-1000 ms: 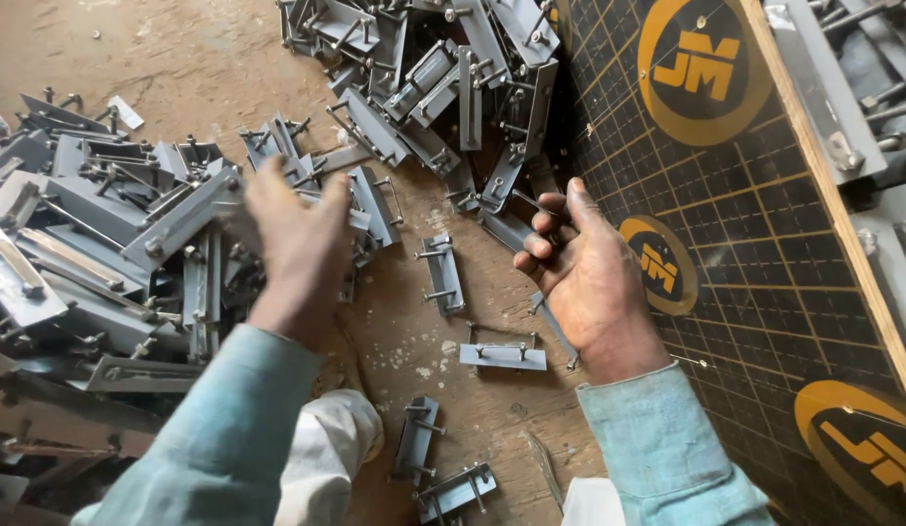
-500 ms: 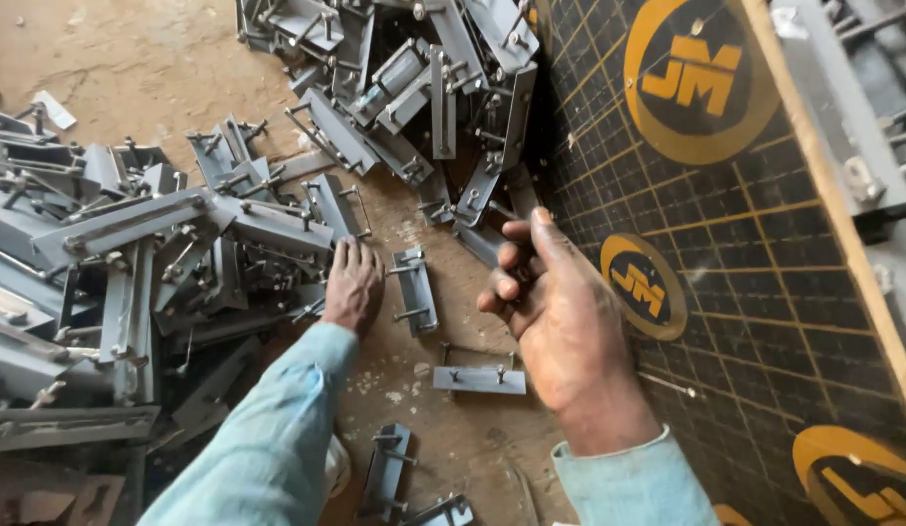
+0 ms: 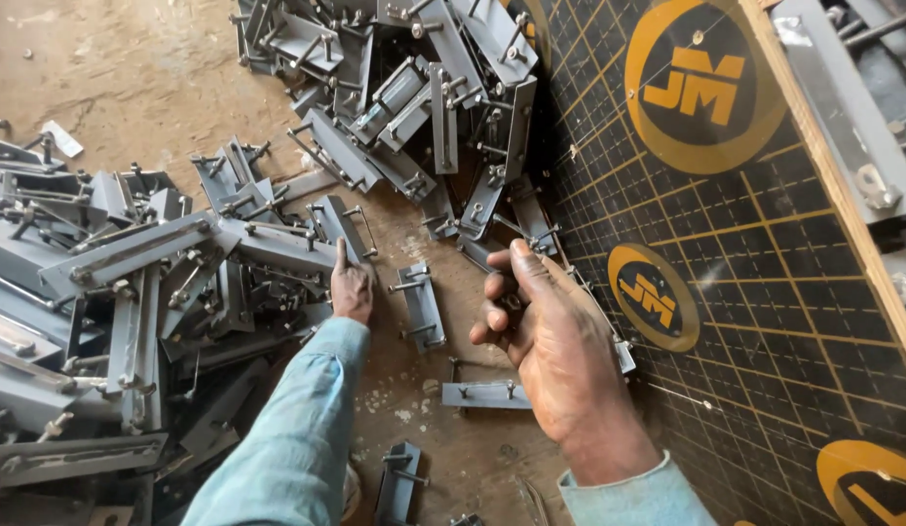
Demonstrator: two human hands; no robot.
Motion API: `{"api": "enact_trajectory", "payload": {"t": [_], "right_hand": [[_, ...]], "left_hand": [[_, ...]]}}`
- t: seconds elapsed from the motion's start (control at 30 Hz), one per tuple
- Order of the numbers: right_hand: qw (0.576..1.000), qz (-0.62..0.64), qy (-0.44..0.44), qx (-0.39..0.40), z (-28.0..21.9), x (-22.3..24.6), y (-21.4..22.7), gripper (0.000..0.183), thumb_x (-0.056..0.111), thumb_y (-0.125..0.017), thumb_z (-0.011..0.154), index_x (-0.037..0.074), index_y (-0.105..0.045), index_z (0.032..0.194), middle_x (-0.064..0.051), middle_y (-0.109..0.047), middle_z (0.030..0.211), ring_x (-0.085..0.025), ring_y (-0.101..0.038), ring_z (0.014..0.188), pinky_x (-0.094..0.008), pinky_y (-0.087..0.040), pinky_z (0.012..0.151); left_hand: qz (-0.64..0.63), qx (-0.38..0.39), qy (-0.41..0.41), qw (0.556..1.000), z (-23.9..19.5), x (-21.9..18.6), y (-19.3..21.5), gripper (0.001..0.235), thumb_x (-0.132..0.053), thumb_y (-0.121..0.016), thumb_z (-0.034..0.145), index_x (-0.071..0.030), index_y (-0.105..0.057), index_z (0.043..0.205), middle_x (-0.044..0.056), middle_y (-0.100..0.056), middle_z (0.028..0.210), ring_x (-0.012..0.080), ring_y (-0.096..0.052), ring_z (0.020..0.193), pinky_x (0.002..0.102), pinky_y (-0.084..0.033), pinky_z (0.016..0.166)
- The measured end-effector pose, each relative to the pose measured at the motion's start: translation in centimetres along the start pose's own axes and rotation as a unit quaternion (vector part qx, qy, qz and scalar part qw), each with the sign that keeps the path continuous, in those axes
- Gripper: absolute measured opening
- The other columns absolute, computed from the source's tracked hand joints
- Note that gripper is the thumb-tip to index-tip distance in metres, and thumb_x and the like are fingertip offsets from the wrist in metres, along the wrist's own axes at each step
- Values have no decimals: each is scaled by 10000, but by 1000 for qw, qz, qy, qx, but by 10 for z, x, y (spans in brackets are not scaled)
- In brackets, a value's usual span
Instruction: Assembling small metal hardware components by inserting pins into brackets at a fast pace.
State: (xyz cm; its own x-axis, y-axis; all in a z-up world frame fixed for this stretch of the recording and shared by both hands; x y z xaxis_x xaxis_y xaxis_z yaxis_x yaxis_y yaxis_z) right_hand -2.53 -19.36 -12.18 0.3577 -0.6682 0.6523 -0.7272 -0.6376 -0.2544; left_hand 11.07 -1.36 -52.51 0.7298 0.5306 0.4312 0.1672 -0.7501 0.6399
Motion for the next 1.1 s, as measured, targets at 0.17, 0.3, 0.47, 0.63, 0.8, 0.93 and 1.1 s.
{"api": "enact_trajectory", "payload": {"t": [0.17, 0.3, 0.47, 0.63, 0.8, 0.93, 1.1], "right_hand": [[1000, 8, -1, 4, 4, -3, -1, 279, 248, -568, 1038, -17, -640, 1091, -117, -552, 873, -168, -489, 636, -354, -532, 571], [1000, -10, -6, 7, 0, 2, 0, 281, 252, -543, 1052, -6, -642, 1107, -117, -569, 899, -170, -496, 655, -351, -533, 581], [999, 22, 27, 14, 5, 7, 6, 296, 271, -578, 1019, -12, -646, 1071, -113, -558, 872, -159, -489, 634, -346, -534, 581], [999, 29, 24, 8, 8, 7, 9, 289, 271, -583, 1017, -3, -655, 1071, -104, -562, 869, -153, -490, 634, -349, -537, 585], [999, 23, 21, 18, 7, 7, 9, 300, 287, -571, 1019, 3, -641, 1087, -101, -555, 886, -153, -491, 654, -345, -534, 594], [1000, 21, 11, 6, 6, 7, 7, 300, 287, -572, 1023, 1, -642, 1084, -104, -555, 891, -157, -493, 653, -340, -538, 598], [999, 31, 17, 13, 9, 6, 9, 302, 298, -573, 1016, 7, -628, 1076, -103, -551, 883, -156, -487, 637, -338, -519, 581]], "left_hand": [[76, -20, -61, 995, -8, -13, 31, 469, -462, -532, 1007, -242, -351, 1380, -14, -430, 1405, 260, -385, 1366, 693, -191, 1160], [129, -131, -74, 980, -14, -15, 75, 424, -610, -423, 1023, -234, -606, 1086, 4, -583, 1069, 194, -486, 999, 354, -417, 865], [-371, 63, -85, 923, -46, 60, 172, 431, -569, -555, 1019, -153, -649, 957, 11, -565, 810, 111, -539, 681, 253, -532, 617], [-644, -83, -11, 760, -44, 98, 176, 668, -819, -503, 844, -186, -483, 631, -19, -504, 632, 131, -453, 570, 327, -437, 597], [-711, -76, -20, 699, -8, 75, 121, 596, -775, -511, 844, -184, -568, 802, -31, -562, 736, 91, -491, 633, 294, -462, 667], [-849, -41, 43, 525, -61, 72, 119, 382, -460, -616, 938, -86, -690, 959, 38, -643, 886, 138, -588, 793, 294, -521, 747], [-877, -87, 24, 471, -43, 58, 79, 561, -689, -506, 908, -135, -596, 918, -2, -588, 832, 102, -526, 705, 262, -449, 647]]}}
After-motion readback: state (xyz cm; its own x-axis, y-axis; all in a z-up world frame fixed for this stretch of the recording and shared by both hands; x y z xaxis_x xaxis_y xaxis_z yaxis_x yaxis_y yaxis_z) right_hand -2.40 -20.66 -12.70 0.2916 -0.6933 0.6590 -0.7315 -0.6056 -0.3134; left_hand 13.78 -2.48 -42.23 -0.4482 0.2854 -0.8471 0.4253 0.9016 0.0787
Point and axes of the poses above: each hand's wrist, its own z-axis towards the middle knuckle, its own y-axis out of the back of the hand, x = y × z, the point moved 8 cm from there along z, towards the middle knuckle
